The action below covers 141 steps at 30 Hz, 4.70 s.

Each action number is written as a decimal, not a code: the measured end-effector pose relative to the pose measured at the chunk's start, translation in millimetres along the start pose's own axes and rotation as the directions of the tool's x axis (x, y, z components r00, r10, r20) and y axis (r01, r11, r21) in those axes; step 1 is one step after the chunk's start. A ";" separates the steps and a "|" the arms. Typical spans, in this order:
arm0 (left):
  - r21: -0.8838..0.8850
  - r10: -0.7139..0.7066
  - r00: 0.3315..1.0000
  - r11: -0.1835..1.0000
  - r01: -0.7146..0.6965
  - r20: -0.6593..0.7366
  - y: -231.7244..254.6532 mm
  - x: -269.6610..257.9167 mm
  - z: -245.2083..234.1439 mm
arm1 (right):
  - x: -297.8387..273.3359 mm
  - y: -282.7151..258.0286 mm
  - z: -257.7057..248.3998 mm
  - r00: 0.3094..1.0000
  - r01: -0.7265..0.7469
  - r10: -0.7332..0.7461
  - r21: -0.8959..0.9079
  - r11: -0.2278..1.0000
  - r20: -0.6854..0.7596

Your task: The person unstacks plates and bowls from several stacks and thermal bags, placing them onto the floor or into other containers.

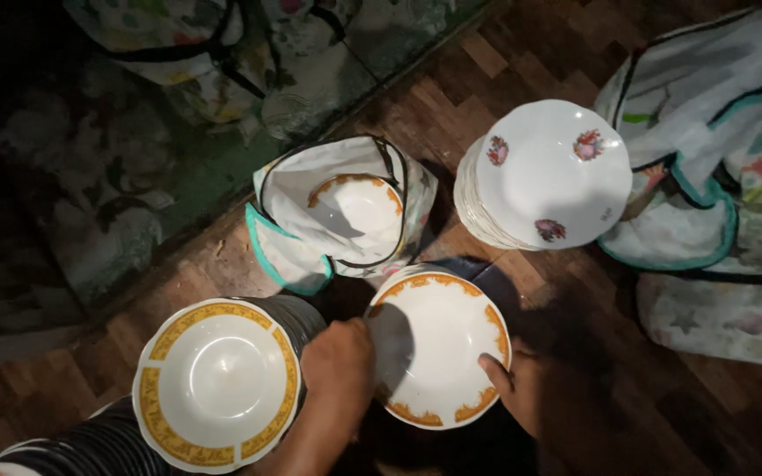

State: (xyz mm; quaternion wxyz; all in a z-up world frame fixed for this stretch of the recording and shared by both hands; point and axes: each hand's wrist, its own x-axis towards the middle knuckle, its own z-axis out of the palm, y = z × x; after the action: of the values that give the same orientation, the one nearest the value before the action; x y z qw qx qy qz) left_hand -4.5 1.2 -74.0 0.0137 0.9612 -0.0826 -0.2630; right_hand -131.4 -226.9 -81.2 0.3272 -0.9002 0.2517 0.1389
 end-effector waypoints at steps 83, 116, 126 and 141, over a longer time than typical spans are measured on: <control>-0.080 0.090 0.985 0.994 -0.079 0.145 -23.0 -12.4 5.0 | -6.2 12.5 -17.6 0.977 0.080 -0.121 0.229 0.970 0.173; -0.290 -0.073 0.988 0.956 0.030 -0.138 -33.8 267.6 52.7 | 368.0 -154.3 120.3 0.658 0.713 -0.510 -0.240 0.659 0.554; -0.117 -0.145 0.989 0.982 0.145 0.009 -40.0 267.2 64.6 | 410.2 -136.3 119.0 0.745 0.513 -0.104 -0.467 0.720 0.659; -0.312 -0.207 0.978 0.929 0.198 0.004 -30.1 251.2 58.4 | 374.7 -142.0 94.1 0.770 0.507 -0.243 -0.335 0.794 0.590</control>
State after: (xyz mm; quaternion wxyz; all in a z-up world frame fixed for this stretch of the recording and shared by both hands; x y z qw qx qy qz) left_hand 183.4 -9.9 -252.9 0.1387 0.9541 0.0594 -0.2587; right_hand 250.6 -207.0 -233.3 0.1725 -0.9125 -0.0795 0.3623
